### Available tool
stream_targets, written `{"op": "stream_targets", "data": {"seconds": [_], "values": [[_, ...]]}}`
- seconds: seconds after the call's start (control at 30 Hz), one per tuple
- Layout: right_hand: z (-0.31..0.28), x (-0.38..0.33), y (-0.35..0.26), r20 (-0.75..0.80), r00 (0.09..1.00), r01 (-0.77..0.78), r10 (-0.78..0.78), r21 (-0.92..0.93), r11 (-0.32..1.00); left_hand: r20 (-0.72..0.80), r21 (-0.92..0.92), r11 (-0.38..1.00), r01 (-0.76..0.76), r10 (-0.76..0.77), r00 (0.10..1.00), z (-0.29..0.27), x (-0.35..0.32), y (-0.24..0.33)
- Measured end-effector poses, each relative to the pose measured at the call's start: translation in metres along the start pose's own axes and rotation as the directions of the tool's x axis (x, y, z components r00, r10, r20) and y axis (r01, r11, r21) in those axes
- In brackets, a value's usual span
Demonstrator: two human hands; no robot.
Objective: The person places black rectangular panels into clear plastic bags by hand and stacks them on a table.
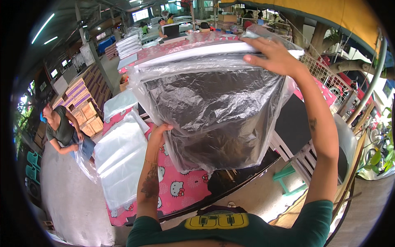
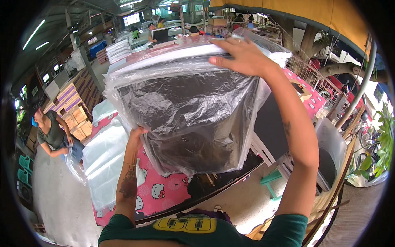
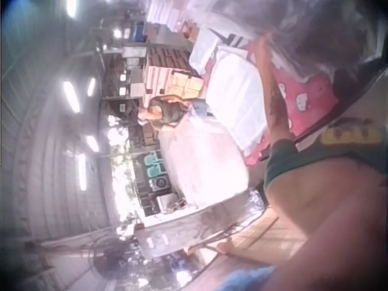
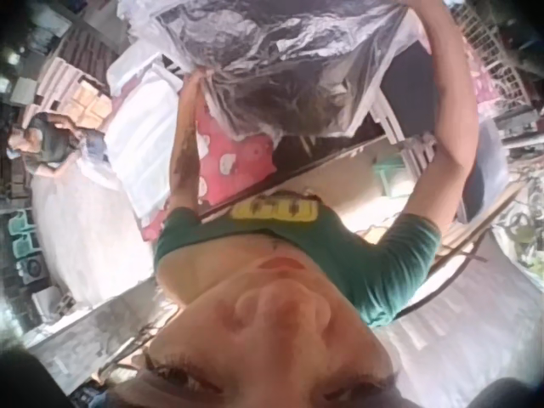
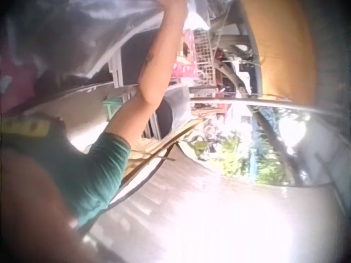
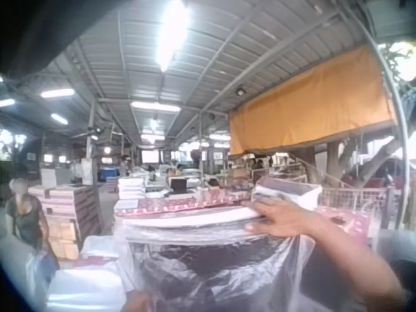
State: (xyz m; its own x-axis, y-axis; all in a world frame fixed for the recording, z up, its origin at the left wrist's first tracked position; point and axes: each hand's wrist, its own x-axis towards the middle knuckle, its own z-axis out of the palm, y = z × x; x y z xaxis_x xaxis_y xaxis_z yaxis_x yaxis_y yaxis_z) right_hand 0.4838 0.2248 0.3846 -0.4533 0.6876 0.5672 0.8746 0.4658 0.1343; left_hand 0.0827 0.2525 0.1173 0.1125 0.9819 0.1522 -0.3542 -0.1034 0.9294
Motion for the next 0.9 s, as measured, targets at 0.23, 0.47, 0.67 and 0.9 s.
{"op": "stream_targets", "data": {"seconds": [0.23, 0.47, 0.67, 0.9], "values": [[0.011, -0.009, 0.006, 0.121, 0.988, -0.118, 0.093, 0.224, 0.967, 0.046, 0.046, 0.999, -0.003, 0.000, 0.999, -0.005, -0.020, 0.011], [-0.011, -0.039, -0.009, -0.047, 0.997, -0.037, 0.056, 0.339, 0.940, 0.072, -0.061, 0.977, -0.206, 0.210, 0.975, 0.023, -0.023, 0.072], [-0.013, -0.017, -0.099, -0.296, 0.928, 0.261, -0.226, 0.085, 0.961, 0.069, -0.029, 0.974, -0.223, 0.225, 0.972, 0.030, -0.031, 0.082], [0.004, 0.035, -0.127, -0.104, 0.978, 0.208, -0.183, 0.617, 0.759, 0.088, -0.059, 0.966, -0.252, 0.256, 0.963, 0.038, -0.031, 0.080]]}}
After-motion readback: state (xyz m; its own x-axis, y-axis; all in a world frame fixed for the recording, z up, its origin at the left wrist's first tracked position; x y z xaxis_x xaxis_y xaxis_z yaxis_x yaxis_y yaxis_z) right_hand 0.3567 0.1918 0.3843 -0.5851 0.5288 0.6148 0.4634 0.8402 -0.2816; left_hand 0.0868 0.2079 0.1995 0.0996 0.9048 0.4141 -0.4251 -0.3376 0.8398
